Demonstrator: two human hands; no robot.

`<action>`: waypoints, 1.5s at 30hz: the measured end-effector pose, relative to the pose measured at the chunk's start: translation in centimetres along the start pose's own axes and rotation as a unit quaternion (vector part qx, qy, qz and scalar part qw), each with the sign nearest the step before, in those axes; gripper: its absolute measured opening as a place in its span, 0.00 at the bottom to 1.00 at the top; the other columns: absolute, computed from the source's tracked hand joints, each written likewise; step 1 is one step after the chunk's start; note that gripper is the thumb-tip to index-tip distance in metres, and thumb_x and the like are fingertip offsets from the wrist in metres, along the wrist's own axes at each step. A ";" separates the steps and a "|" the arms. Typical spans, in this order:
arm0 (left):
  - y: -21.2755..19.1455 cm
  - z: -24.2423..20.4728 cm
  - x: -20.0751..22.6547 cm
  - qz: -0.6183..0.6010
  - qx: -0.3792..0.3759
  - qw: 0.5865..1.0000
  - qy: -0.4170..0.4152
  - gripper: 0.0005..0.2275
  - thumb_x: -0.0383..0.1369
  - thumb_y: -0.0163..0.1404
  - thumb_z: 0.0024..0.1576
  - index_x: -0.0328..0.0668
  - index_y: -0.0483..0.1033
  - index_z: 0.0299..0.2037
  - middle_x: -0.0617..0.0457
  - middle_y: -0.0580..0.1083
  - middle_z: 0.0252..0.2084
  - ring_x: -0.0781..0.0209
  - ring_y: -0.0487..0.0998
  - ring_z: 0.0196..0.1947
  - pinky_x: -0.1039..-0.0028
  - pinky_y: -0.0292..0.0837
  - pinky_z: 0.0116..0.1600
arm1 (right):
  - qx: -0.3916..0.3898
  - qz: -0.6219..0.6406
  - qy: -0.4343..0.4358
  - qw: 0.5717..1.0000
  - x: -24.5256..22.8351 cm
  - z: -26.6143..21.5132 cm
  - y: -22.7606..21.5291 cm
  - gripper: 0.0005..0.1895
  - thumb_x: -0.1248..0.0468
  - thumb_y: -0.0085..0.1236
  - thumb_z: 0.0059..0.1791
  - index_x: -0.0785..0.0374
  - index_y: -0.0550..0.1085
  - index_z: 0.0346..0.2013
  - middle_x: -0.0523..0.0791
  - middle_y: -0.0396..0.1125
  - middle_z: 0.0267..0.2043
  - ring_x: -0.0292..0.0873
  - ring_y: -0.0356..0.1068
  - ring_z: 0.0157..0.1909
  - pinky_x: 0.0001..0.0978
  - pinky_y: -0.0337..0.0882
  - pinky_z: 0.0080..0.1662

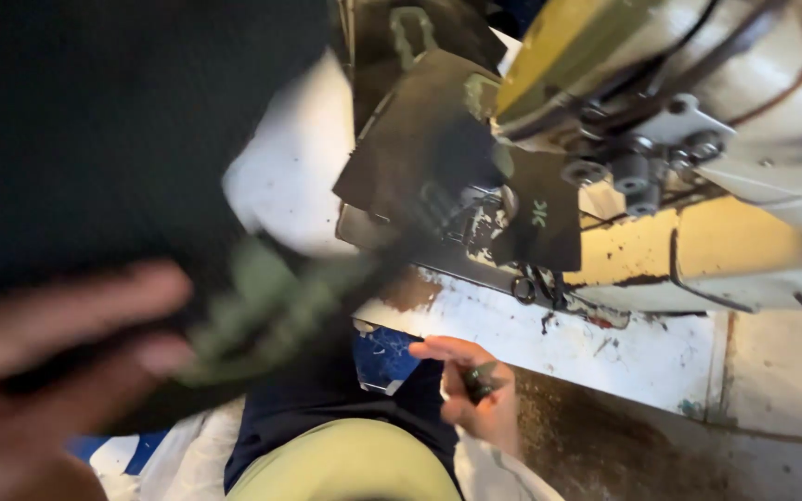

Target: The person operates a sewing machine to stitch a green logo onto black shoe uppers. They guide the material under the needle, trim excess thread with scissors, and stack the finished pieces on the table.

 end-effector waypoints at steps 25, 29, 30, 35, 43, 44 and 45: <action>23.0 12.0 3.0 -0.150 0.027 0.987 -0.053 0.29 0.27 0.63 0.53 0.41 0.70 0.66 0.41 0.75 0.57 0.50 0.78 0.57 0.68 0.72 0.61 | 0.258 0.204 -0.002 0.944 -4.9 6.1 -1.5 0.40 0.73 0.61 0.46 0.66 0.58 0.71 0.51 0.65 0.65 0.48 0.67 0.63 0.44 0.66 0.64; 22.7 14.2 2.4 -0.129 0.017 0.987 -0.090 0.30 0.28 0.64 0.51 0.43 0.70 0.67 0.43 0.76 0.52 0.53 0.77 0.52 0.69 0.70 0.60 | 0.199 0.172 -0.015 0.965 -5.9 8.3 -1.9 0.38 0.75 0.61 0.47 0.67 0.59 0.71 0.51 0.65 0.65 0.47 0.67 0.64 0.42 0.65 0.65; 22.6 14.5 2.2 -0.129 0.016 0.987 -0.092 0.30 0.28 0.64 0.51 0.43 0.70 0.67 0.43 0.76 0.52 0.53 0.77 0.52 0.69 0.70 0.60 | 0.200 0.172 -0.013 0.965 -6.2 8.6 -1.5 0.38 0.75 0.61 0.47 0.67 0.59 0.71 0.51 0.65 0.65 0.47 0.67 0.64 0.42 0.65 0.65; 22.7 15.9 0.5 -0.146 -0.004 0.983 -0.114 0.31 0.29 0.65 0.50 0.46 0.71 0.67 0.47 0.78 0.51 0.58 0.77 0.51 0.71 0.70 0.61 | 0.219 0.224 0.012 0.950 -5.5 9.7 -1.0 0.34 0.76 0.59 0.48 0.67 0.62 0.69 0.52 0.66 0.63 0.48 0.68 0.61 0.42 0.69 0.62; 23.2 17.8 -0.9 -0.175 -0.004 0.981 -0.077 0.32 0.29 0.65 0.52 0.43 0.69 0.69 0.47 0.76 0.56 0.59 0.75 0.56 0.70 0.67 0.65 | 0.226 0.252 0.007 0.941 -6.5 12.0 -0.3 0.31 0.76 0.58 0.49 0.67 0.63 0.67 0.51 0.67 0.62 0.48 0.70 0.60 0.41 0.70 0.60; 23.3 18.1 -1.0 -0.181 -0.004 0.980 -0.082 0.32 0.29 0.65 0.52 0.43 0.68 0.69 0.48 0.76 0.56 0.60 0.75 0.56 0.70 0.68 0.66 | 0.220 0.258 0.003 0.941 -6.2 12.3 -0.6 0.30 0.76 0.58 0.49 0.67 0.64 0.66 0.51 0.68 0.61 0.48 0.70 0.60 0.41 0.70 0.60; 23.5 18.3 -1.0 -0.182 -0.005 0.980 -0.082 0.32 0.29 0.65 0.52 0.43 0.68 0.69 0.48 0.76 0.56 0.60 0.75 0.56 0.70 0.68 0.66 | 0.222 0.257 0.003 0.941 -6.1 12.5 -1.0 0.30 0.76 0.58 0.49 0.67 0.64 0.66 0.51 0.68 0.61 0.48 0.70 0.60 0.41 0.70 0.60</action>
Point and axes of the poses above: each hand's wrist, its own z-axis towards the middle knuckle, its own y-axis out of the palm, x = y × z, the point moved 1 cm from there along z, towards the middle knuckle
